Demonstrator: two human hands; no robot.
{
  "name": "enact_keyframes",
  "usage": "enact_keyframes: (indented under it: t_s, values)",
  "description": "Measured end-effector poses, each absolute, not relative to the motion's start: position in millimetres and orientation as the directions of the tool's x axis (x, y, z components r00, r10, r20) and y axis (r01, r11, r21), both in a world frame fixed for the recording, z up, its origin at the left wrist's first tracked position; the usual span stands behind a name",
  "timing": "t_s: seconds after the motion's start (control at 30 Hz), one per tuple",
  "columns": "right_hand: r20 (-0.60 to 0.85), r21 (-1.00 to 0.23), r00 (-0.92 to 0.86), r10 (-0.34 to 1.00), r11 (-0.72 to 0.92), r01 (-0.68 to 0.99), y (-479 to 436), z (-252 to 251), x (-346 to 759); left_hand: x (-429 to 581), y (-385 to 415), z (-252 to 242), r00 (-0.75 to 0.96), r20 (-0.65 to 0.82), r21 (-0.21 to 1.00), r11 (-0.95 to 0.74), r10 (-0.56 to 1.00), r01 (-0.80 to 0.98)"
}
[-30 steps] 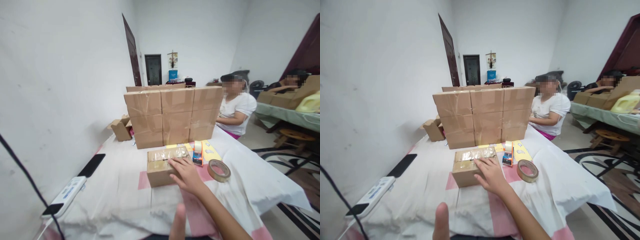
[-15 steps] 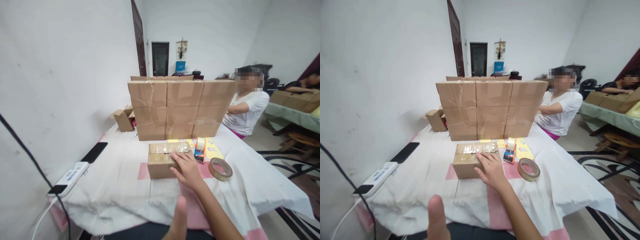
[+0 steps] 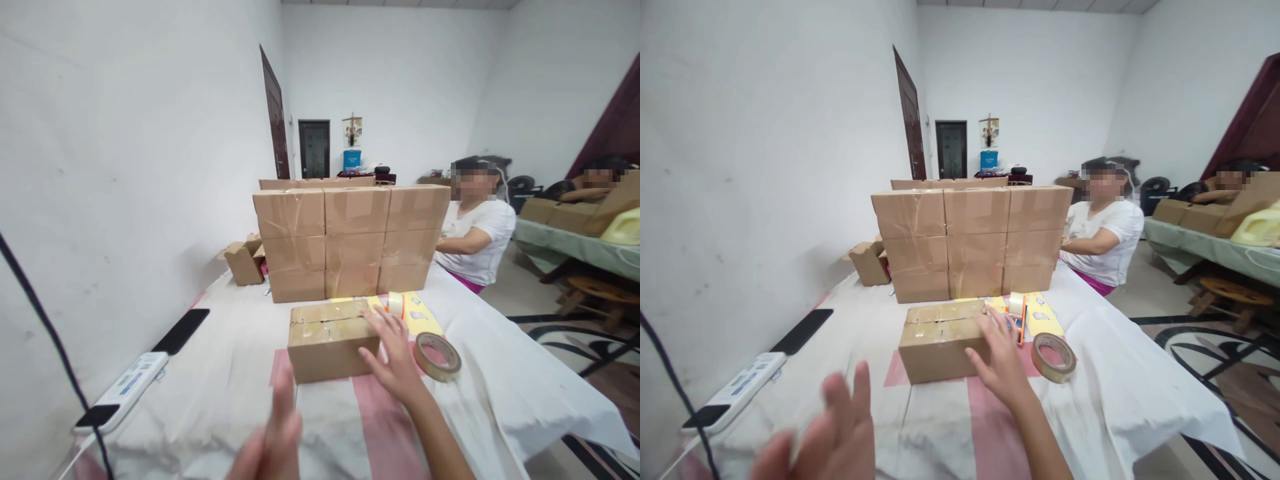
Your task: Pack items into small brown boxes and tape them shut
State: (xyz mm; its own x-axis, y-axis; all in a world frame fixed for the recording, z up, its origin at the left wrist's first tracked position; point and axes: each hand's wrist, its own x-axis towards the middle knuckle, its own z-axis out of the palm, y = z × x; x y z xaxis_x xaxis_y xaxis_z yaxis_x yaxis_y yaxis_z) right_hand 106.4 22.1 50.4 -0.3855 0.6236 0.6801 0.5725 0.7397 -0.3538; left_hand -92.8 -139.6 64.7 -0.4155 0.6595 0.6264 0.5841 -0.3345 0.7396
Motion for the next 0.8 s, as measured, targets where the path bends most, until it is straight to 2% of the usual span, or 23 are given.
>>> enact_keyframes:
  t_s: [0.1, 0.17, 0.27, 0.33, 0.4, 0.53, 0.63, 0.73, 0.8]
  values:
    - [0.606, -0.631, -0.223, 0.764, 0.632, 0.450, 37.7, 27.3, 129.5, -123.4, -99.1, 55.4, -0.431, 0.604, 0.785, -0.409, 0.670, 0.466]
    - [0.483, -0.793, -0.225, 0.846, 0.532, 0.298, 48.8, 7.3, 132.0, -137.1, -71.7, 40.8, -0.506, 0.481, 0.875, -0.355, 0.716, 0.329]
    - [0.317, -0.917, -0.327, 0.890, 0.376, 0.135, 59.6, -12.3, 121.6, -139.6, -42.8, 16.0, -0.519, 0.207, 0.967, -0.254, 0.829, -0.019]
    - [0.260, -0.933, -0.381, 0.887, 0.332, 0.137, 61.0, -12.8, 115.4, -134.3, -34.4, 5.9, -0.484, 0.137, 0.957, -0.241, 0.864, -0.161]
    - [0.261, -0.912, -0.401, 0.878, 0.360, 0.195, 57.2, -5.8, 116.8, -130.3, -32.0, 3.7, -0.453, 0.179, 0.938, -0.291, 0.873, -0.190]
    - [0.389, -0.847, -0.285, 0.876, 0.462, 0.264, 32.9, 5.9, 150.9, -135.9, -30.8, 9.1, -0.405, 0.243, 0.903, -0.358, 0.882, -0.237]
    - [0.507, -0.807, -0.034, 0.861, 0.489, 0.331, 6.3, -0.5, 203.0, -144.5, -24.6, 5.7, -0.381, 0.230, 0.918, -0.330, 0.896, -0.220]
    - [0.526, -0.830, 0.340, 0.780, 0.383, 0.405, -9.3, -4.5, 266.6, -153.0, -13.1, -6.2, -0.433, 0.238, 0.964, -0.265, 0.869, -0.004]
    - [0.503, -0.856, 0.555, 0.662, 0.295, 0.424, -4.3, 3.4, 306.9, -160.9, -4.2, -16.1, -0.516, 0.236, 0.971, -0.218, 0.823, 0.098]
